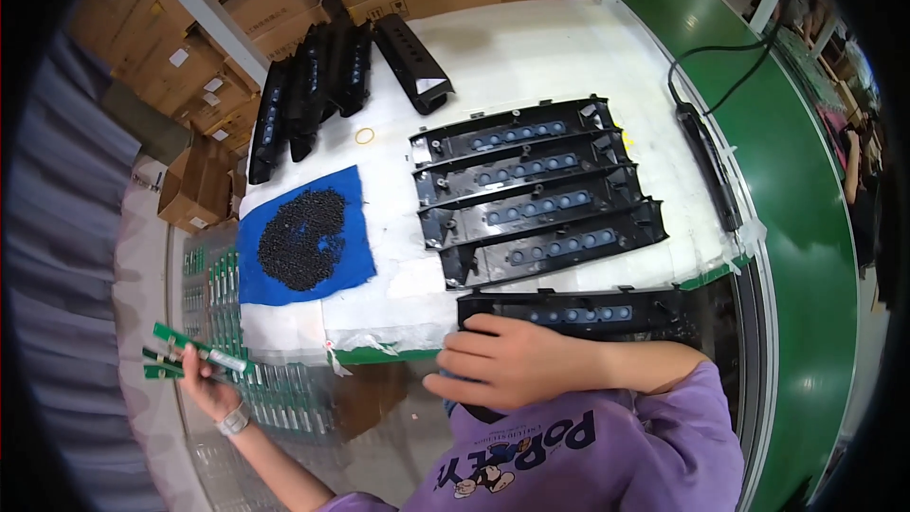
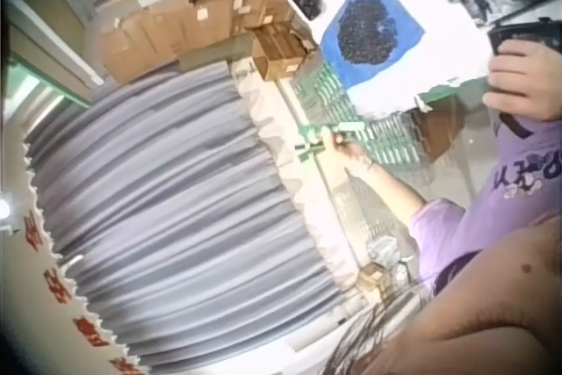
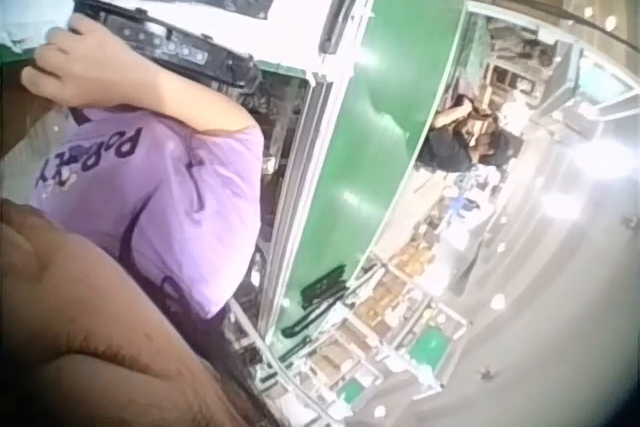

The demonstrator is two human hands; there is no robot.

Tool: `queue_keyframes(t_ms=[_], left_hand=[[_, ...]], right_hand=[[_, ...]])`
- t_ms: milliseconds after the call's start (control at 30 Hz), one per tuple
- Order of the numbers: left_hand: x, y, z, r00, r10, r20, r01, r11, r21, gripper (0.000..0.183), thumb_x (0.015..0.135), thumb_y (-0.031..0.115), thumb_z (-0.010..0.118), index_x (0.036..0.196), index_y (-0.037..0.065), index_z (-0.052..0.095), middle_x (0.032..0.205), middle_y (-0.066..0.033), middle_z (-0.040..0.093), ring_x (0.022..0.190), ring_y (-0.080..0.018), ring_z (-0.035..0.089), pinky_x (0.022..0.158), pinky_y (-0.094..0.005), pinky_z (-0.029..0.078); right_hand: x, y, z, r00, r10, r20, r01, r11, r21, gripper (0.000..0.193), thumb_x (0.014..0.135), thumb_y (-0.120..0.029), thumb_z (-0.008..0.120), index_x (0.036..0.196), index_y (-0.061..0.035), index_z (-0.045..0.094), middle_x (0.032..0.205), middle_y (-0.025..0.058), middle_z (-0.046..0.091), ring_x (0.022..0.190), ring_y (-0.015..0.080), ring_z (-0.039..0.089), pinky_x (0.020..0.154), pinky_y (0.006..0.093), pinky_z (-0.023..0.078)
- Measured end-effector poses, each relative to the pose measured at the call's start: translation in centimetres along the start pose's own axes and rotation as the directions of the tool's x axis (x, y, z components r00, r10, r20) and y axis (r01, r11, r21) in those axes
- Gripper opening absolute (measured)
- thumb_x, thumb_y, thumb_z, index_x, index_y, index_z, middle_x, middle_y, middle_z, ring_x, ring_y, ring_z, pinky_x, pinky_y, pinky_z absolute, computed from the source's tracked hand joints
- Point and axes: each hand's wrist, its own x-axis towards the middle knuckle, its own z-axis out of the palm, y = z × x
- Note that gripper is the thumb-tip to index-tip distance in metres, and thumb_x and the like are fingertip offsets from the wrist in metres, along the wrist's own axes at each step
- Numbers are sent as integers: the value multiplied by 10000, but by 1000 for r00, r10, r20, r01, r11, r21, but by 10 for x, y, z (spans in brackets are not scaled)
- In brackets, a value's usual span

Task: Assembling printer toner cartridges by attaching circuit boards and securing them with screws using an electric screwdriver.

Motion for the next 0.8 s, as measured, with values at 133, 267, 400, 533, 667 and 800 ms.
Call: queue_keyframes(t_ms=[133,267,400,533,667,800], left_hand=[[-42,-16,100,986,-76,149,84,995,-50,126,794,89,637,876,20,571,604,41,439,494,-15,353,512,-146,332],[-60,-41,169,865,-172,471,271,951,-149,121,772,102,656,796,53,548,551,25,447,459,-40,364,496,-162,366],[-102,-30,251,748,-364,555,407,912,50,121,821,156,630,814,56,562,507,61,437,444,-37,408,473,-205,385],[-122,-37,303,602,-414,683,525,849,51,123,802,98,658,781,69,541,564,42,457,452,-40,386,435,-192,288],[-128,-40,327,515,-454,727,588,804,86,136,788,105,677,747,52,559,583,34,480,474,-41,395,453,-191,286],[-139,-52,350,500,-390,773,493,862,117,164,777,121,695,674,55,586,581,21,523,501,-48,440,481,-191,327]], right_hand=[[-38,17,-11,999,6,33,0,986,-169,264,761,-170,543,1003,-69,580,944,56,571,999,188,555,829,346,457],[-43,44,-6,984,-124,126,137,986,-98,198,758,-160,539,906,-34,575,940,67,568,1008,204,549,795,303,458],[-36,55,-10,981,-148,123,142,988,53,179,761,-130,519,887,-9,560,936,84,567,1001,223,549,729,287,477],[-37,53,-38,955,-14,-296,30,998,48,133,693,-88,630,784,-40,544,807,48,537,785,198,561,579,299,450],[-29,64,-73,788,261,-557,-288,957,41,174,670,-61,683,808,-46,578,738,55,566,637,228,578,501,319,449],[-17,88,-83,712,484,-508,-475,866,159,162,705,-93,702,758,-44,558,685,68,542,581,207,569,501,299,453]])
